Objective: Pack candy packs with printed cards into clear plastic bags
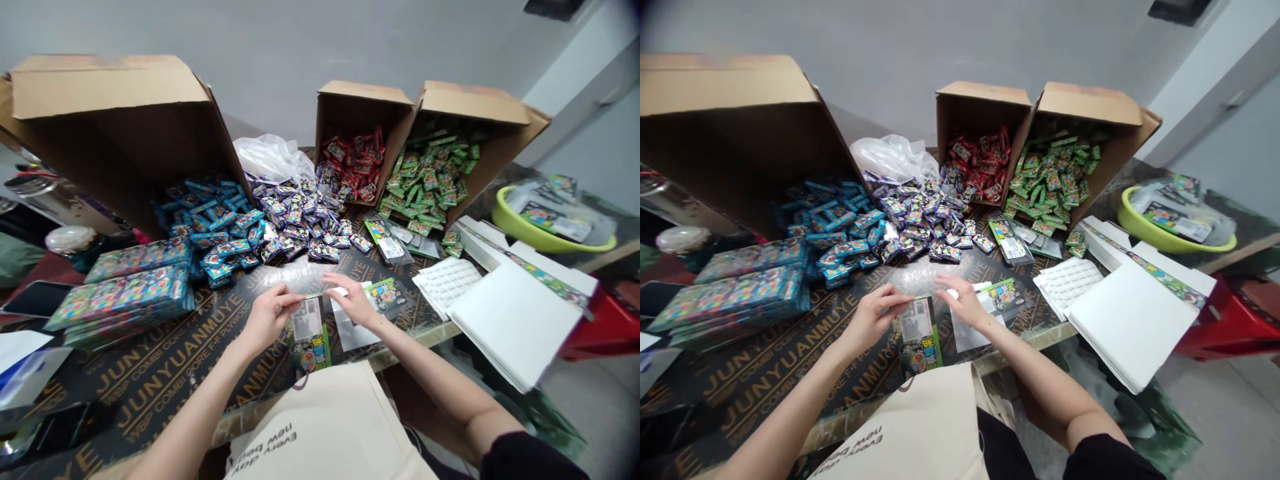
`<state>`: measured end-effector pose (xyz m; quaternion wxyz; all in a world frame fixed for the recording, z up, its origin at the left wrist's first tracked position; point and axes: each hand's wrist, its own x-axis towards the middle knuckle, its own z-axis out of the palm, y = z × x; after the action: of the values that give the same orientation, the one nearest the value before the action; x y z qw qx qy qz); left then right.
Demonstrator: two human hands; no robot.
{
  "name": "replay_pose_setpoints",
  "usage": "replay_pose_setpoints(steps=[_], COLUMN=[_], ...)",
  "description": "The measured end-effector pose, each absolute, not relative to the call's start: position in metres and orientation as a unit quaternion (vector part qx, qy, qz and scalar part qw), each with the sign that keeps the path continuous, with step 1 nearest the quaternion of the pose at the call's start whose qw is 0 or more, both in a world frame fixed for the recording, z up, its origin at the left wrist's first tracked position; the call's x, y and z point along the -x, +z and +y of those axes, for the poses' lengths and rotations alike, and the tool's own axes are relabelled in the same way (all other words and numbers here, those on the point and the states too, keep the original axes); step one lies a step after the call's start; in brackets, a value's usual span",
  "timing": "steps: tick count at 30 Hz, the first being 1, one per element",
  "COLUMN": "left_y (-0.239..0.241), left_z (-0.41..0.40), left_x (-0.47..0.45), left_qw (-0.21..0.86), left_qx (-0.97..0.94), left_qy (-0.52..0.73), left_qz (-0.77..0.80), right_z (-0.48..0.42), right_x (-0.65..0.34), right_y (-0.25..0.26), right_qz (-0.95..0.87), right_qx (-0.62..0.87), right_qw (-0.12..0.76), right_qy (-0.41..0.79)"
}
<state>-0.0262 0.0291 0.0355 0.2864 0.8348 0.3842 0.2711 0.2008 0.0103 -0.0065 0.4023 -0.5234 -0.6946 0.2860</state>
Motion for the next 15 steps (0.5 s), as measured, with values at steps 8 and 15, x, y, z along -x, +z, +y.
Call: replay_pose_setpoints(steps=[8, 15], left_y=[0.033, 0.029], left_z=[0.032, 0.031], left_x=[0.024, 0.024], left_qw=[0.295, 0.294], left_qx=[-0.823, -0.816], left_qy=[0.276, 0.282], left_qz=[0.399, 0.409], right_z=[0.047, 0.051], right_x=[-0.263, -0.242], right_y=[-0.052, -0.064], right_qz=[-0.697, -0.733], right_qx=[0.681, 0.653], right_qw=[0.173, 0.132], right_qy=[0.145, 0.139])
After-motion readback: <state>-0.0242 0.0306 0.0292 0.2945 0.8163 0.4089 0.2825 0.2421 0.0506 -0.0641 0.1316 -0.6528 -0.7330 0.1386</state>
